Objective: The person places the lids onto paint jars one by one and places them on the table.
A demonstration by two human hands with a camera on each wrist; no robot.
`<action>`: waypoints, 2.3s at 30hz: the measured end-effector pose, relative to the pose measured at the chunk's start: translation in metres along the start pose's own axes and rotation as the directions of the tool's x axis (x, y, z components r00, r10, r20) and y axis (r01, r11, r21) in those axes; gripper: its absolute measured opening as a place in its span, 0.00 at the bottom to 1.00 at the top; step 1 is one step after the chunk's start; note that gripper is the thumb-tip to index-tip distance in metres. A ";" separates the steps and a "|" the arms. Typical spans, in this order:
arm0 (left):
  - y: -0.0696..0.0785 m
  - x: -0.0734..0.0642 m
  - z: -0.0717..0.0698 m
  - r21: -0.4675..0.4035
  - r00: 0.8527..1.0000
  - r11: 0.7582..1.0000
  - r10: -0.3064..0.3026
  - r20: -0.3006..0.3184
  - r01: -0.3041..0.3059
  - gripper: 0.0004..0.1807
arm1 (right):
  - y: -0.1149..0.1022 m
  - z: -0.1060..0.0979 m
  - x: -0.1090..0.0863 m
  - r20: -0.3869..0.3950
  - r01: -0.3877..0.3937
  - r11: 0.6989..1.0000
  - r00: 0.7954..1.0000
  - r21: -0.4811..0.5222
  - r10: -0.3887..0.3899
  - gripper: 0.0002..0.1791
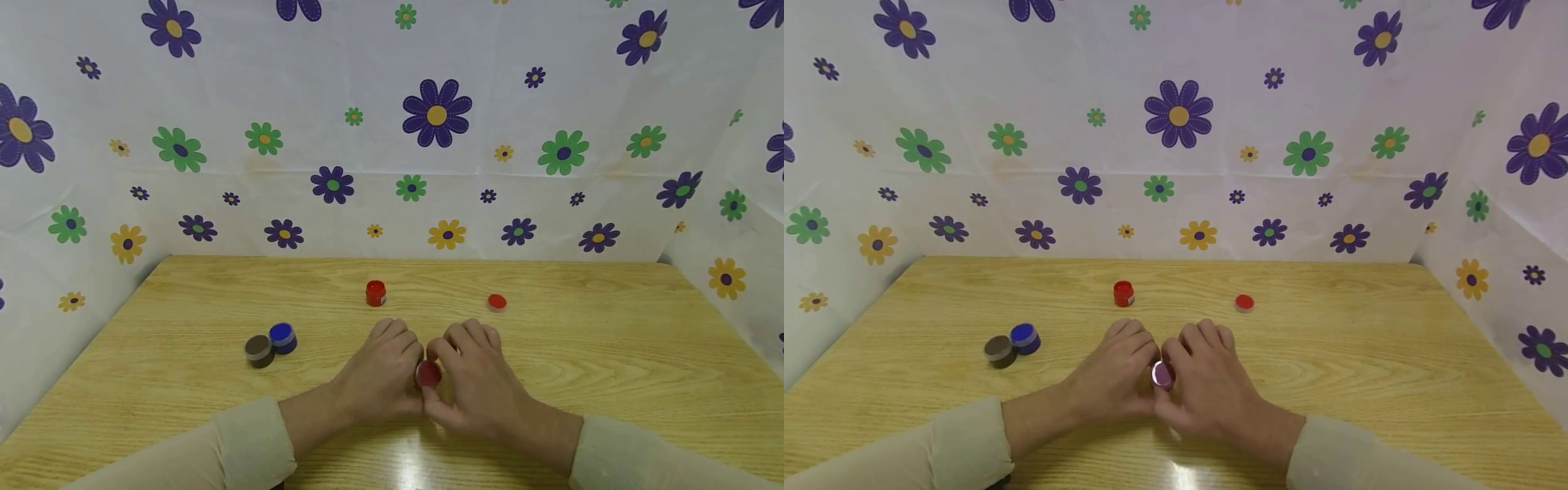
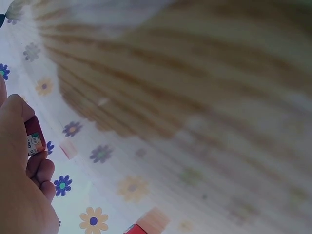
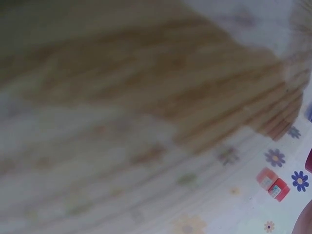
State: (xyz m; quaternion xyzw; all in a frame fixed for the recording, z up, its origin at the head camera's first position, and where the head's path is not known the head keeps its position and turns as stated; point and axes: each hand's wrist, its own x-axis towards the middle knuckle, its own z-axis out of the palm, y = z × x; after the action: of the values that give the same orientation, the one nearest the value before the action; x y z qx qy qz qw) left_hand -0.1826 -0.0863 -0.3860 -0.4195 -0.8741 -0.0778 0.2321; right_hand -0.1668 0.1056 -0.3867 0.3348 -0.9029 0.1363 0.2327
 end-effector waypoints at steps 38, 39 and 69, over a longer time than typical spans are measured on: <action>-0.001 0.001 -0.001 -0.028 1.000 1.000 -0.012 -0.017 0.012 0.22 | 0.002 0.000 -0.002 -0.044 0.030 0.999 0.999 0.022 -0.029 0.17; -0.001 0.001 0.000 -0.029 1.000 1.000 -0.012 -0.019 0.011 0.22 | 0.002 0.001 -0.002 -0.044 0.030 0.999 0.999 0.022 -0.029 0.17; -0.001 0.001 0.000 -0.032 1.000 0.999 -0.010 -0.025 0.009 0.21 | 0.003 0.002 -0.001 -0.065 0.064 0.998 0.996 0.014 -0.063 0.18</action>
State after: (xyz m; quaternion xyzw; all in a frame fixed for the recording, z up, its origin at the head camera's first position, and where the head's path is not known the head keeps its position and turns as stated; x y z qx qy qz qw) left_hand -0.1836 -0.0864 -0.3857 -0.4181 -0.8717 -0.0979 0.2360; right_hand -0.1687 0.1081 -0.3893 0.3604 -0.8827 0.1468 0.2634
